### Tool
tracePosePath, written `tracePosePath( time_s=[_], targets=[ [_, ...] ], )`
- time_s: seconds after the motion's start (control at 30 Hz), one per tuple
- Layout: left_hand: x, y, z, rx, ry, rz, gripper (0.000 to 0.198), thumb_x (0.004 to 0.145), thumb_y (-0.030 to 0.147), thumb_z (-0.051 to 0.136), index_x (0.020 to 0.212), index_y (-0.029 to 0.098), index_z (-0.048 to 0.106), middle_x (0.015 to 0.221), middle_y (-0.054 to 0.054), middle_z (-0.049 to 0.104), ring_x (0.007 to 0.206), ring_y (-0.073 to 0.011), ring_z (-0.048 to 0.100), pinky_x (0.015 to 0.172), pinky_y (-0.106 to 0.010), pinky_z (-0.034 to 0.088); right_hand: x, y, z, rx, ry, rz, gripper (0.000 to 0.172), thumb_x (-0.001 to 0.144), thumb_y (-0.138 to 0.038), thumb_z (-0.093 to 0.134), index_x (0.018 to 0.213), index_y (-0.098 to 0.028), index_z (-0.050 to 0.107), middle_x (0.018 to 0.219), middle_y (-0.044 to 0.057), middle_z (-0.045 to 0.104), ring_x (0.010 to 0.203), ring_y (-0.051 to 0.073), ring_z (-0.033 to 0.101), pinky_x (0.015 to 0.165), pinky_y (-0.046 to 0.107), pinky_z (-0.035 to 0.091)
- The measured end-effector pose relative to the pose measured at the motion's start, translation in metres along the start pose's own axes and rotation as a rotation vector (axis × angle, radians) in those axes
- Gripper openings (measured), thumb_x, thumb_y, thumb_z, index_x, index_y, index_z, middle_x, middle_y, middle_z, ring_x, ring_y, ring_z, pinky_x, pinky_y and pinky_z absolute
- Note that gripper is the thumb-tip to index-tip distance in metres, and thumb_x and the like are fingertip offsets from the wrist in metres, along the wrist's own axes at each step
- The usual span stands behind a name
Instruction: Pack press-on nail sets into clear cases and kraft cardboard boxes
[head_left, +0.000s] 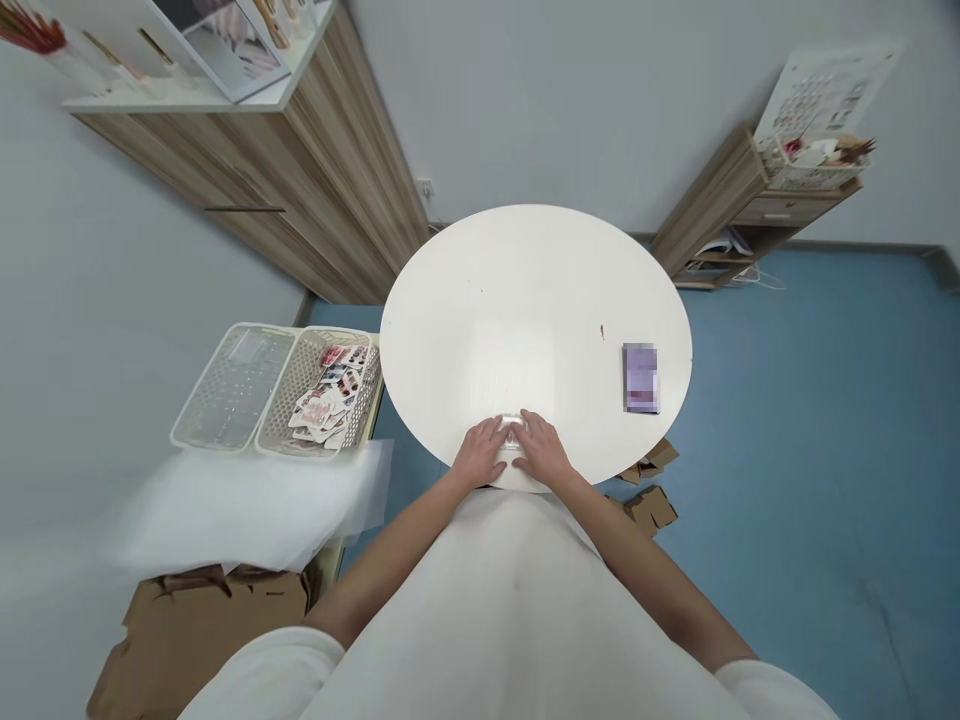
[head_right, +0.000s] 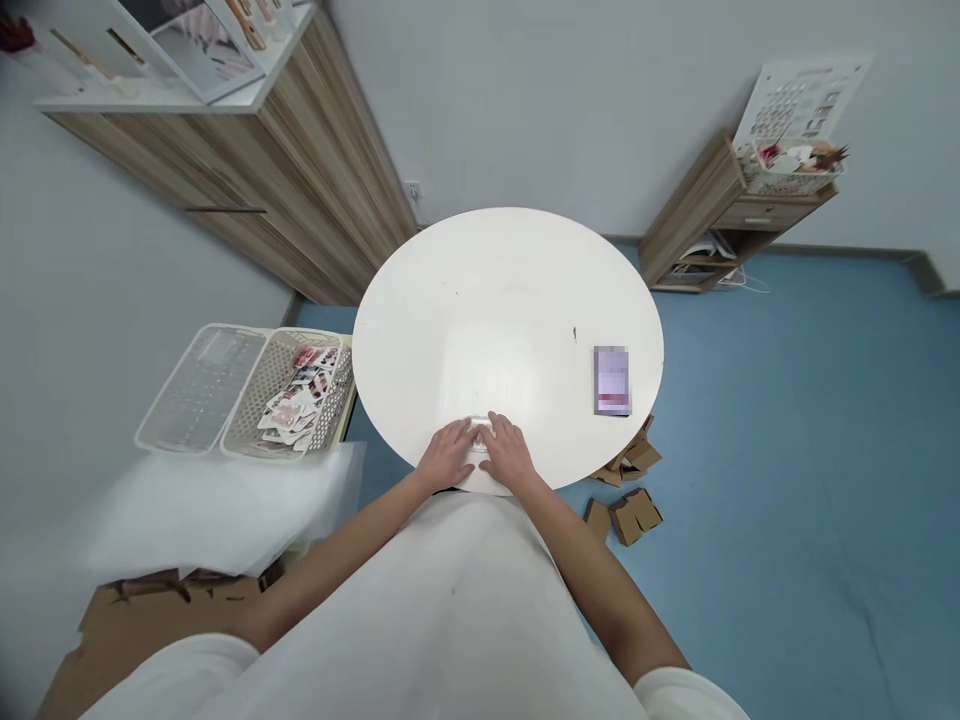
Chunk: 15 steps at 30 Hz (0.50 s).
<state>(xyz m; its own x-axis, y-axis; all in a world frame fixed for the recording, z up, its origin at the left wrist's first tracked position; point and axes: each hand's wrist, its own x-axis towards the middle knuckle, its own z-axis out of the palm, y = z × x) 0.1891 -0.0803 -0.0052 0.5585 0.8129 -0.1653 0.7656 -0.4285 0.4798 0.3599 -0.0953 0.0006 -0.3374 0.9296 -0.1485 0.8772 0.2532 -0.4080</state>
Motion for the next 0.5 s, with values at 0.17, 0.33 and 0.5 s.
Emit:
tracePosePath(
  time_s=[0.17, 0.33, 0.5],
  targets=[
    [0.005, -0.01, -0.002, 0.057, -0.027, 0.116, 0.059, 0.068, 0.024, 0.054, 0.125, 0.024, 0.035, 0.134, -0.009, 0.035, 0.119, -0.0253, 0.035, 0.095, -0.04, 0.028, 0.014, 0.004, 0.003, -0.072, -0.061, -0.071, 0.051, 0.063, -0.021, 0.067, 0.109, -0.02, 0.045, 0.128, 0.012, 0.04, 0.118, 0.027, 0.036, 0.087, 0.04, 0.037],
    [0.007, -0.015, -0.001, 0.116, -0.033, 0.165, 0.057, 0.068, 0.027, 0.055, 0.122, 0.021, 0.039, 0.133, -0.011, 0.037, 0.116, -0.0274, 0.038, 0.094, -0.042, 0.029, 0.021, 0.005, 0.01, -0.159, -0.054, -0.159, 0.038, 0.067, -0.017, 0.061, 0.102, -0.017, 0.048, 0.113, 0.012, 0.05, 0.108, 0.025, 0.044, 0.088, 0.038, 0.038],
    [0.01, -0.019, -0.002, 0.148, -0.017, 0.224, 0.053, 0.067, 0.031, 0.058, 0.117, 0.021, 0.042, 0.13, -0.011, 0.04, 0.115, -0.0278, 0.038, 0.095, -0.043, 0.027, 0.024, 0.003, 0.01, -0.213, -0.063, -0.176, 0.035, 0.065, -0.013, 0.057, 0.099, -0.013, 0.049, 0.11, 0.014, 0.049, 0.113, 0.027, 0.039, 0.091, 0.037, 0.037]
  ],
)
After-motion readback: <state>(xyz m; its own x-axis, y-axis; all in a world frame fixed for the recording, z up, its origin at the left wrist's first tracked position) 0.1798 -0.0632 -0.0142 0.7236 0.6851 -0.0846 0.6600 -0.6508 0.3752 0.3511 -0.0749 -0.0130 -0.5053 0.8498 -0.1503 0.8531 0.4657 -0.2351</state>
